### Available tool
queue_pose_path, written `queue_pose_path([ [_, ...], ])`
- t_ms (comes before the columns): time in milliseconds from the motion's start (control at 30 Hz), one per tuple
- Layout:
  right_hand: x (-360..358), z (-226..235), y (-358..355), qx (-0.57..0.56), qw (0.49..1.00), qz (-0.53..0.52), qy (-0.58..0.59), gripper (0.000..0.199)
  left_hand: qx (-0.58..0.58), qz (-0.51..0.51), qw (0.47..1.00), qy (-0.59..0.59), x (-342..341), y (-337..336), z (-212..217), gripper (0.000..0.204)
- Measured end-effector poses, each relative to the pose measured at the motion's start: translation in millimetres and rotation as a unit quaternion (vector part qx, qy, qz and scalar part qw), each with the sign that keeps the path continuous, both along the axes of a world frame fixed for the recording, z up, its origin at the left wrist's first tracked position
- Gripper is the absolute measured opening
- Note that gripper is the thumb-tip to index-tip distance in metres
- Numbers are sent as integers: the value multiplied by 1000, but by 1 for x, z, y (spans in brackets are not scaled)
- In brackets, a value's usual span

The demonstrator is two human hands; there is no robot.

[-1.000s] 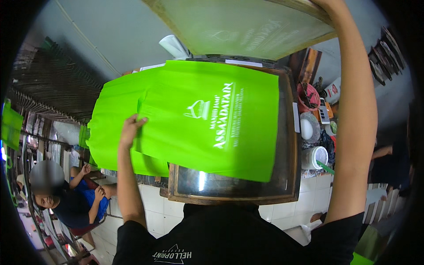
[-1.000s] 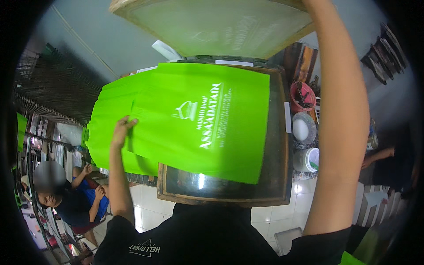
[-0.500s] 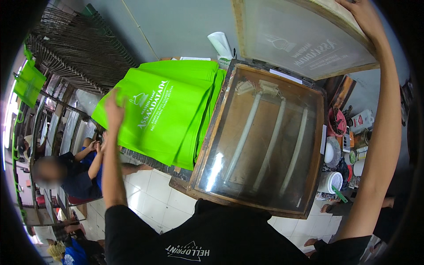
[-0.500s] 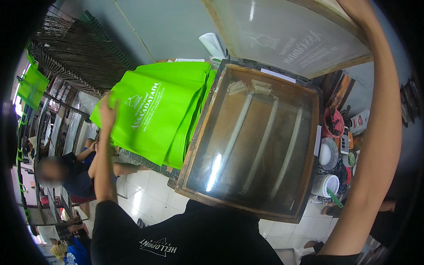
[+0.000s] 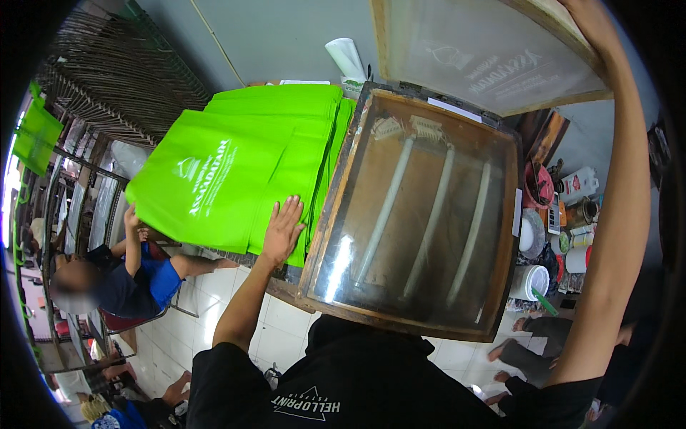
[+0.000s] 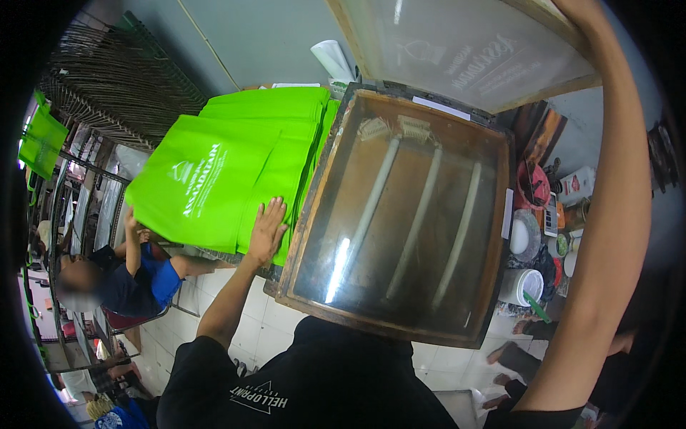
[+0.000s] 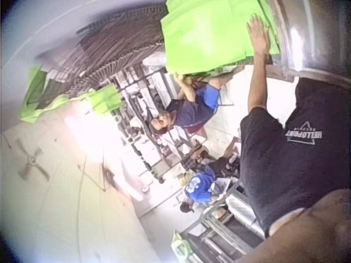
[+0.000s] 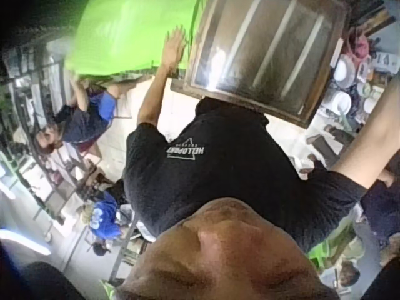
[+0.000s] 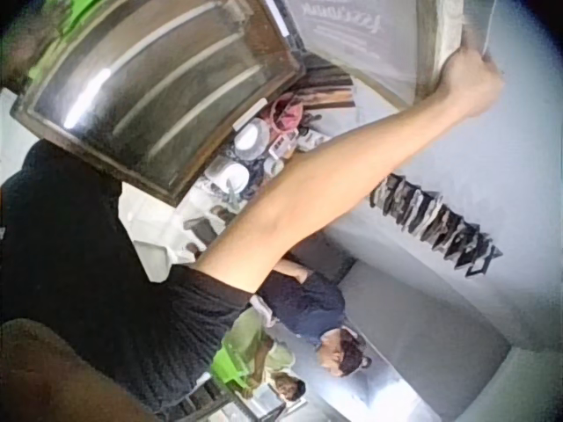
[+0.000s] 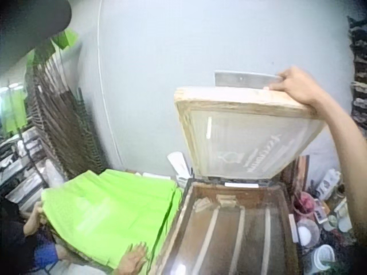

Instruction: The person performs screen printing on green bags, using a squeegee to apply white ink through a stencil frame, lifting the frame to reveal the print, and stacking the completed bags.

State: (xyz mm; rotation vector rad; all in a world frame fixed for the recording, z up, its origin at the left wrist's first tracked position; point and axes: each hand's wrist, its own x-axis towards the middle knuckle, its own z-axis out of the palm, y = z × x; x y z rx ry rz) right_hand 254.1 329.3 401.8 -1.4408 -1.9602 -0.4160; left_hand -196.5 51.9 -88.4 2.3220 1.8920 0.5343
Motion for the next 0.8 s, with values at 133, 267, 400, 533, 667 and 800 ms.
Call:
queue_pose_path([
  [133, -5, -3, -16, 12, 1000, 10, 19, 47, -95, 101, 915, -378, -16, 19, 50, 56],
  [267, 7, -10, -10, 27, 999, 20, 2, 52, -287, 141, 768, -555, 2, 47, 155, 65],
  [400, 8, -6, 2, 18, 999, 40, -2, 58, -272, -169, 909, -265, 103, 45, 172, 72],
  [533, 13, -6, 17, 44, 999, 22, -17, 57, -65, -250, 964, 67, 216, 39, 89, 81],
  [667, 7, -6, -1, 11, 999, 36, -10, 52, -62, -316, 947, -5, 306, 34, 94, 88],
  [800, 14, -5, -4, 10, 999, 27, -41, 50, -86, -372, 919, -96, 370, 38, 87, 88],
])
